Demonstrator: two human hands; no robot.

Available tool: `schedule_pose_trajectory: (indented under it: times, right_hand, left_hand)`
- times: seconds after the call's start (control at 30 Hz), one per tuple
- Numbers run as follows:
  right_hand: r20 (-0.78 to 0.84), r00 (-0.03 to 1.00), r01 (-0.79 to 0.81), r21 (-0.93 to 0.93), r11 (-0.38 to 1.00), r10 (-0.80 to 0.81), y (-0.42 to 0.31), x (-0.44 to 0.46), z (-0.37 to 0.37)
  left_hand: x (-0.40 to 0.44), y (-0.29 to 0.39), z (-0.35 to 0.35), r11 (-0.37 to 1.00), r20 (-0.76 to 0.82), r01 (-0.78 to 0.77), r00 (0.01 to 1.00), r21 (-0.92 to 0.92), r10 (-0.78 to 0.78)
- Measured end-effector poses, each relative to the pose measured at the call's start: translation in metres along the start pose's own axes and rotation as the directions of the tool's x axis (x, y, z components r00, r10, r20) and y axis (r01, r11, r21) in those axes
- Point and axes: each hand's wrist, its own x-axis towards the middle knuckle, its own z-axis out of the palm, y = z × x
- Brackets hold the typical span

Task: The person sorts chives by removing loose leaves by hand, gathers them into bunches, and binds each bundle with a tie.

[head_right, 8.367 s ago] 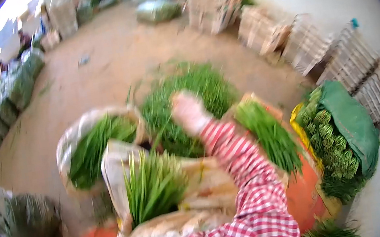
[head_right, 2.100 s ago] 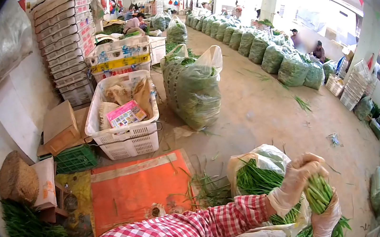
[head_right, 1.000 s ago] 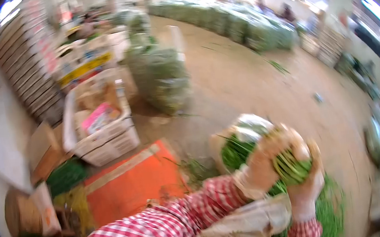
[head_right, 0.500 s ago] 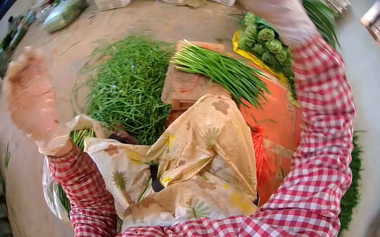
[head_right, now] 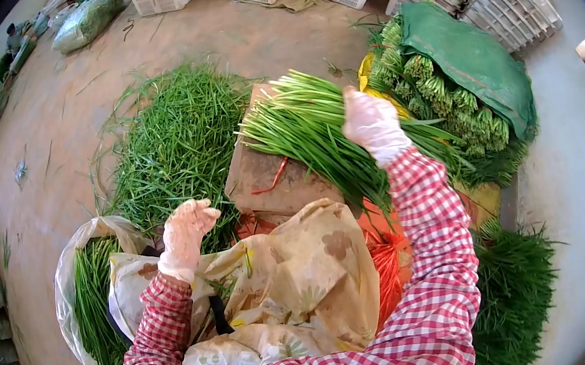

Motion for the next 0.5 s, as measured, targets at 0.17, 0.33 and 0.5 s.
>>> schedule_pose_trajectory:
  times: [0.17,0.33,0.5]
  right_hand:
    - [0.210,0.977,-0.013,0.160,0.987,-0.021,-0.040,0.047,0.036]
    - [0.171,0.985,0.027,-0.070,0.997,-0.015,-0.072,0.040,0.122]
    - [0.033,0.996,0.077,-0.016,0.997,-0.077,-0.069,0.035,0.134]
  left_hand:
    - [0.014,-0.013,-0.006,0.991,-0.156,0.018,0.988,0.129,0.002]
    - [0.055,-0.020,0.022,0.926,-0.094,-0.048,0.992,0.375,0.089]
    - [0.135,-0.039,0.104,0.070,0.605,-0.808,0.492,0.585,0.626]
